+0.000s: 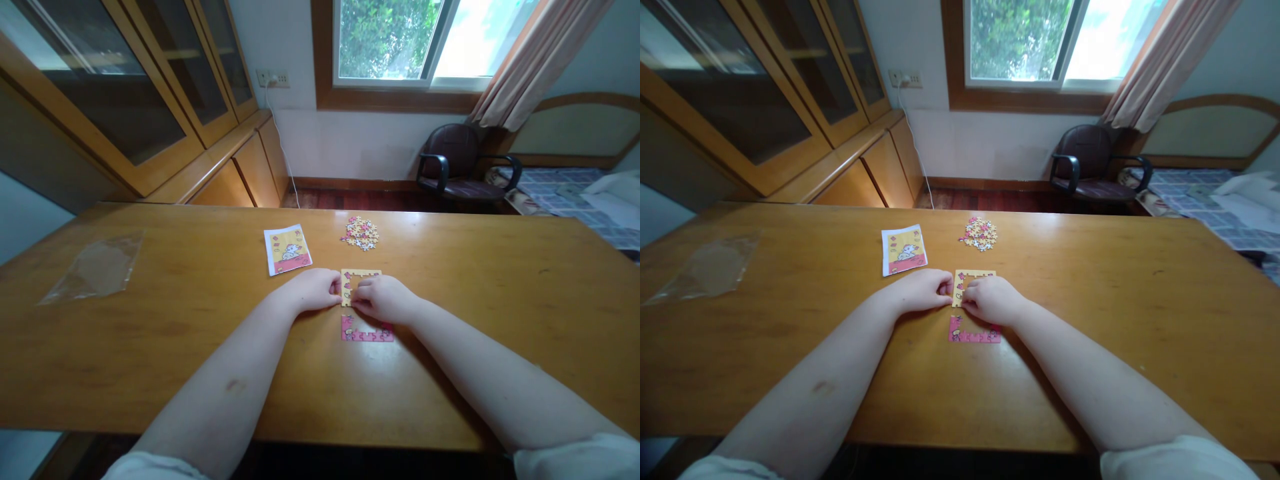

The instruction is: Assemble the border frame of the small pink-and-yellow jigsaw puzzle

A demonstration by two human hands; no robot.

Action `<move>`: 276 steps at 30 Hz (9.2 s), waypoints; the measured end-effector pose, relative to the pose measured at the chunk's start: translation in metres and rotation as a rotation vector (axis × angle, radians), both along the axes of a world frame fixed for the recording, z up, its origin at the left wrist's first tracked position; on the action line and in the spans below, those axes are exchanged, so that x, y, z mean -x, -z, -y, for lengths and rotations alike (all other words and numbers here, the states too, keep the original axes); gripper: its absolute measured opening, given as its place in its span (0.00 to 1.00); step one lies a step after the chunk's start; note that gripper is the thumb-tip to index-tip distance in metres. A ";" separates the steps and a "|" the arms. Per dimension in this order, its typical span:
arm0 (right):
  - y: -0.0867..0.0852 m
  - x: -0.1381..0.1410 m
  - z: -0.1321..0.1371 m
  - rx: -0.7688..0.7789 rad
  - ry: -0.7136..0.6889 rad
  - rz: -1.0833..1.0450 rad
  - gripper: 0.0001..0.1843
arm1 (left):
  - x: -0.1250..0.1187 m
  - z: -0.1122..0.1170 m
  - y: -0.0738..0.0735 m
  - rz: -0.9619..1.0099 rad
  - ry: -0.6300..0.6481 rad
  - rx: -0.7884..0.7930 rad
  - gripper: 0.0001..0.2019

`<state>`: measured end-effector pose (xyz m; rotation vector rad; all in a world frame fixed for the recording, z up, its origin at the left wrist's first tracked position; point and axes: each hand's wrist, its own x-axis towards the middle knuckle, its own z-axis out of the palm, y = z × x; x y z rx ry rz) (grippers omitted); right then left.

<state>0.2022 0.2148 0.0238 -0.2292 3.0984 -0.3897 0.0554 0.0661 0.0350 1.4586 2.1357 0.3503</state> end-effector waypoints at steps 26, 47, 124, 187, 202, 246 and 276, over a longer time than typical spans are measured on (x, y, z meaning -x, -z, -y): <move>0.001 -0.004 -0.003 0.078 -0.060 -0.086 0.12 | -0.001 -0.001 -0.002 -0.037 0.018 0.009 0.07; 0.016 0.000 -0.023 0.321 0.133 -0.283 0.12 | 0.020 0.004 -0.004 -0.306 -0.326 0.057 0.08; 0.030 0.009 -0.033 0.591 0.402 -0.346 0.10 | -0.013 -0.002 -0.006 0.140 -0.036 0.086 0.06; 0.009 0.007 -0.054 0.057 0.739 -0.031 0.12 | -0.013 -0.003 0.008 -0.154 0.189 0.081 0.57; 0.012 0.009 -0.059 0.100 0.582 -0.019 0.08 | -0.011 -0.004 0.011 -0.156 0.199 0.113 0.55; 0.031 0.027 -0.086 0.434 0.827 -0.236 0.10 | 0.016 -0.044 0.035 -0.141 -0.502 -0.341 0.09; 0.032 0.045 -0.092 0.174 0.420 -0.327 0.10 | 0.007 -0.083 0.038 -0.316 -0.307 -0.219 0.27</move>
